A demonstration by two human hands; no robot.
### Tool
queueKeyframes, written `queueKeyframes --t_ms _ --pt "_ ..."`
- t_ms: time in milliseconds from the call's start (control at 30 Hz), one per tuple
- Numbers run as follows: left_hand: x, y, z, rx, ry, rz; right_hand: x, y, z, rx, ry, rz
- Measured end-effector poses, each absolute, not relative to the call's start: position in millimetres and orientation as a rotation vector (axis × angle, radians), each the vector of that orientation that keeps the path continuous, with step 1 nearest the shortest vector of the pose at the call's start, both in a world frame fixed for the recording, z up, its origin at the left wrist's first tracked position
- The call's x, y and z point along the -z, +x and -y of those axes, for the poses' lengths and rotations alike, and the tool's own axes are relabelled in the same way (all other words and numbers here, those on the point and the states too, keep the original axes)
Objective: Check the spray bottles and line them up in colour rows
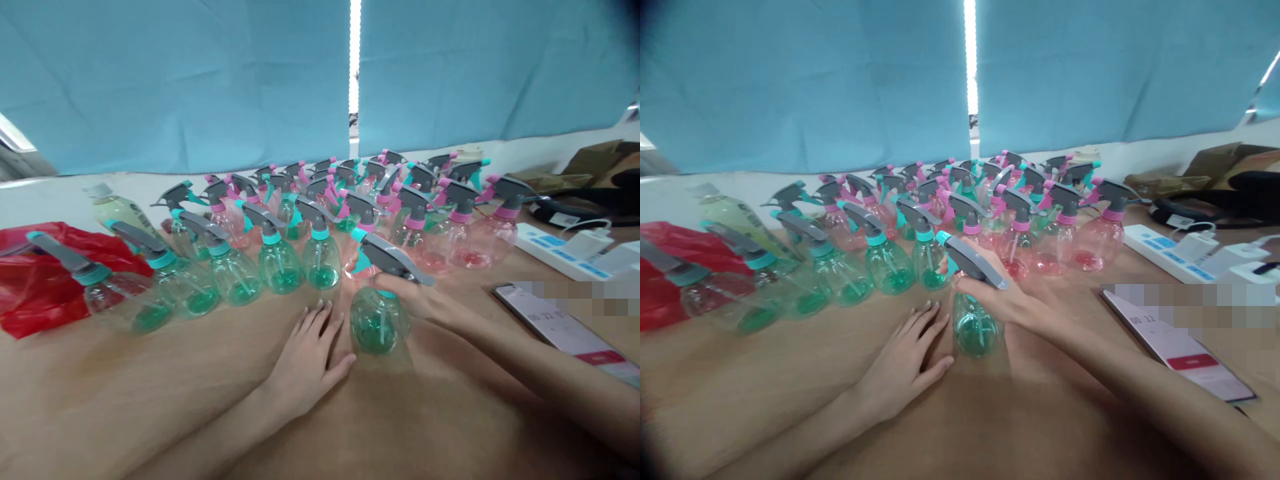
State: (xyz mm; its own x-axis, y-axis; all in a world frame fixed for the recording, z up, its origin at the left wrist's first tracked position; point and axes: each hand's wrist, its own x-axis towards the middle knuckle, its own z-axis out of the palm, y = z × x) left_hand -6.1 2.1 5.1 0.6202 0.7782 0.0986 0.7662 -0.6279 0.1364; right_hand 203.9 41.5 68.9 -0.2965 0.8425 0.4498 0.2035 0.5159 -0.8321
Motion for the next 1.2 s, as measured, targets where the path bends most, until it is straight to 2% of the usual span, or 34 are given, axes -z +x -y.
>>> queueKeyframes --t_ms 733,1200 --pt "-1.5 -7.8 -3.4 -0.274 2.758 -1.300 -76.2 200.2 -40.3 -1.029 -0.751 1.715" --pt "-2.1 -8.1 -3.4 -0.297 2.757 -1.299 -77.5 201.1 -39.4 -1.019 -0.791 1.726"
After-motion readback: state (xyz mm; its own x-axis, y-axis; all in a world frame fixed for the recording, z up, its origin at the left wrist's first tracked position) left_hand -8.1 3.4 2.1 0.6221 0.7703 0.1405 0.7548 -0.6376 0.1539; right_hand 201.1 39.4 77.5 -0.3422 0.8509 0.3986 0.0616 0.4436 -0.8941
